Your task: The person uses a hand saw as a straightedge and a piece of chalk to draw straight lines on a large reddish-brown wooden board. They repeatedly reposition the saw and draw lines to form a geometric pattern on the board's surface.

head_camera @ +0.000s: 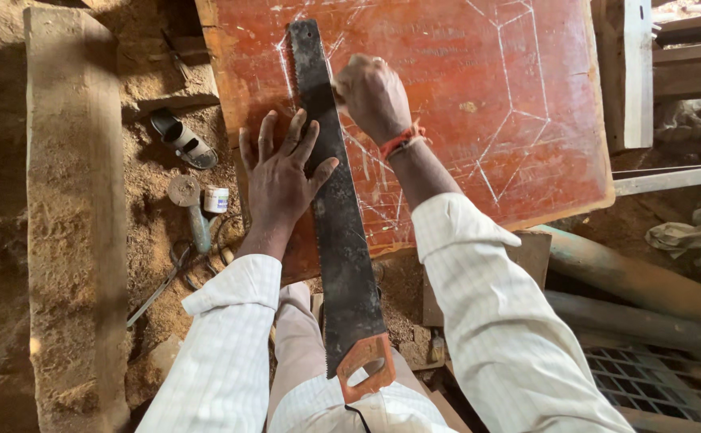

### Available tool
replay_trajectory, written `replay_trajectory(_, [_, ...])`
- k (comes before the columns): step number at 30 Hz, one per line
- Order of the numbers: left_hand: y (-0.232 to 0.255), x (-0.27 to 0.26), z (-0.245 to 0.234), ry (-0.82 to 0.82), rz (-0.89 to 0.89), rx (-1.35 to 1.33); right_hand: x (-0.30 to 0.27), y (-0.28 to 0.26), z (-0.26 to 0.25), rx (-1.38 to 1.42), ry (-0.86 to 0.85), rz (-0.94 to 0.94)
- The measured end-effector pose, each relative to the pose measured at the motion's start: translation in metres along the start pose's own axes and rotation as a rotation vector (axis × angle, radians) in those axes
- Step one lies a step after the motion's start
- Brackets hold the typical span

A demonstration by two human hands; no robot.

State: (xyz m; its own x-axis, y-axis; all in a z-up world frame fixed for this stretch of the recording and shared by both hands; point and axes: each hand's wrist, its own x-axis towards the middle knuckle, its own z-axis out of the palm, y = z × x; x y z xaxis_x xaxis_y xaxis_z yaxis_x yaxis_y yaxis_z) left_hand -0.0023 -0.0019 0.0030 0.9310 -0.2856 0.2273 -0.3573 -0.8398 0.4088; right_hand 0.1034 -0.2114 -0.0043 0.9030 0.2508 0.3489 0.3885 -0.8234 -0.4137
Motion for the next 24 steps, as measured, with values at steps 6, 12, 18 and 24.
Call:
replay_trajectory(6, [0.001,-0.001,0.000,0.031,0.012,-0.002,-0.048,-0.033,-0.026,-0.008,-0.012,0.003])
replay_trajectory(12, [0.000,0.000,0.003,0.024,0.008,0.022,-0.076,-0.054,-0.040,0.024,-0.056,0.069])
replay_trajectory(18, [0.000,0.001,0.001,0.026,0.028,0.041,-0.075,-0.051,-0.041,0.065,0.036,0.192])
replay_trajectory(24, [0.001,-0.003,-0.003,0.061,0.058,-0.003,-0.155,-0.037,-0.106,0.840,0.377,0.760])
